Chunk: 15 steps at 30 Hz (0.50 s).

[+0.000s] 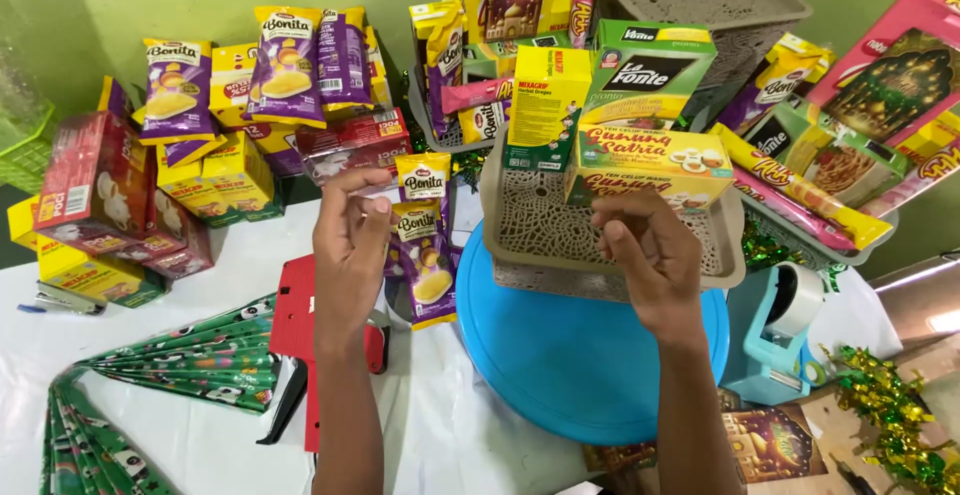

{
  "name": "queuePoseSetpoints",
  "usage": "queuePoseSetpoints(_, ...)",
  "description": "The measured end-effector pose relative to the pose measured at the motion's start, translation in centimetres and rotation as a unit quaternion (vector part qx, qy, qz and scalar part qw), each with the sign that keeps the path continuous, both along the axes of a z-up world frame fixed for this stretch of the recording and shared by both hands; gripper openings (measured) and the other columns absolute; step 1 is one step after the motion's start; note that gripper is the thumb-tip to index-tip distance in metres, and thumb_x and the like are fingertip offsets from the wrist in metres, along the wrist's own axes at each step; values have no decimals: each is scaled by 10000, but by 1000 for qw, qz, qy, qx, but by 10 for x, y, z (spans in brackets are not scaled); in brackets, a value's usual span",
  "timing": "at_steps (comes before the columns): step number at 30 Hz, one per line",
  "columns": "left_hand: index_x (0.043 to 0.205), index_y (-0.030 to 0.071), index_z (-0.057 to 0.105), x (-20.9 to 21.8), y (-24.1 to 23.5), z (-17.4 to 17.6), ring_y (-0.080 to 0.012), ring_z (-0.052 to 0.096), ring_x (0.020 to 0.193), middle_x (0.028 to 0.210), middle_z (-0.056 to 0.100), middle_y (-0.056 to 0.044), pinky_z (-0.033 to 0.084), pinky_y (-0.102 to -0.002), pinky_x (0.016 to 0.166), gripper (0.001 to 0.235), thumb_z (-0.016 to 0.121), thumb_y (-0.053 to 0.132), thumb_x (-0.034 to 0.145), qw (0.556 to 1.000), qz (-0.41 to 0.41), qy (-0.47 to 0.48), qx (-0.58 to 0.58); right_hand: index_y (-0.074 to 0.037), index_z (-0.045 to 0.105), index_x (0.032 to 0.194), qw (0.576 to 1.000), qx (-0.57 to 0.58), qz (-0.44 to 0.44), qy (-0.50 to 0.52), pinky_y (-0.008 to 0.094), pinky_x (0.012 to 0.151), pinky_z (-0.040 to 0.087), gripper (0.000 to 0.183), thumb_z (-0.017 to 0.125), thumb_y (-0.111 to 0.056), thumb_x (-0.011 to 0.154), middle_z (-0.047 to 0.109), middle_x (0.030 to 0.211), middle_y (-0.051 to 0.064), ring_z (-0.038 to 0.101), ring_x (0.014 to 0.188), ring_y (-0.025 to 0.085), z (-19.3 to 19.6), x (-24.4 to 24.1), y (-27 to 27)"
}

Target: Assembling a gift hamper by arranging various snack boxes and packages into a basket

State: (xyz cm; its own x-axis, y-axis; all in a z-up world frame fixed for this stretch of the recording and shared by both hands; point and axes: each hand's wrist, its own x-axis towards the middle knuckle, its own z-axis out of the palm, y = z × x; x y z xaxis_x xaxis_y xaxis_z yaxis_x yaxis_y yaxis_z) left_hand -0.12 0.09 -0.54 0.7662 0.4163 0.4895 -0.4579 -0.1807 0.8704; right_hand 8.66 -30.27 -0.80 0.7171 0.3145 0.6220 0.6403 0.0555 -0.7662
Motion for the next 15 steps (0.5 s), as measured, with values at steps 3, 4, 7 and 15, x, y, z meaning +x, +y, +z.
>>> queuePoseSetpoints(3,1337,46,627,-5,-7,20,-248,613,1013,1206,540,-154,505,-366,818,342,548,255,1078,996,-9,58,60,21,691,1233,1000,-5,7,-10,344,733,594,251,504,-124,1150,664,1016,144,650,821,160,5,-2,1)
queuePoseSetpoints(4,1337,46,627,-5,-11,24,-248,613,1013,1206,540,-154,505,-366,818,342,548,255,1078,997,-8,59,58,21,691,1233,1000,-6,8,-9,344,733,594,251,504,-124,1150,664,1016,144,650,821,160,7,-3,1)
queuePoseSetpoints(7,1345,34,629,-3,-20,31,-451,652,1096,1258,520,-280,549,-503,857,372,538,255,1060,987,-35,121,103,8,708,1214,999,-34,-9,-8,374,786,584,239,508,-109,1153,668,1020,143,666,884,183,12,-8,2)
queuePoseSetpoints(15,1297,53,671,5,-42,25,-445,633,1186,1328,567,-232,542,-510,924,306,587,213,1050,976,-95,51,188,-67,690,978,988,-137,-71,4,372,555,422,359,363,0,1111,492,659,77,406,567,131,14,2,-7)
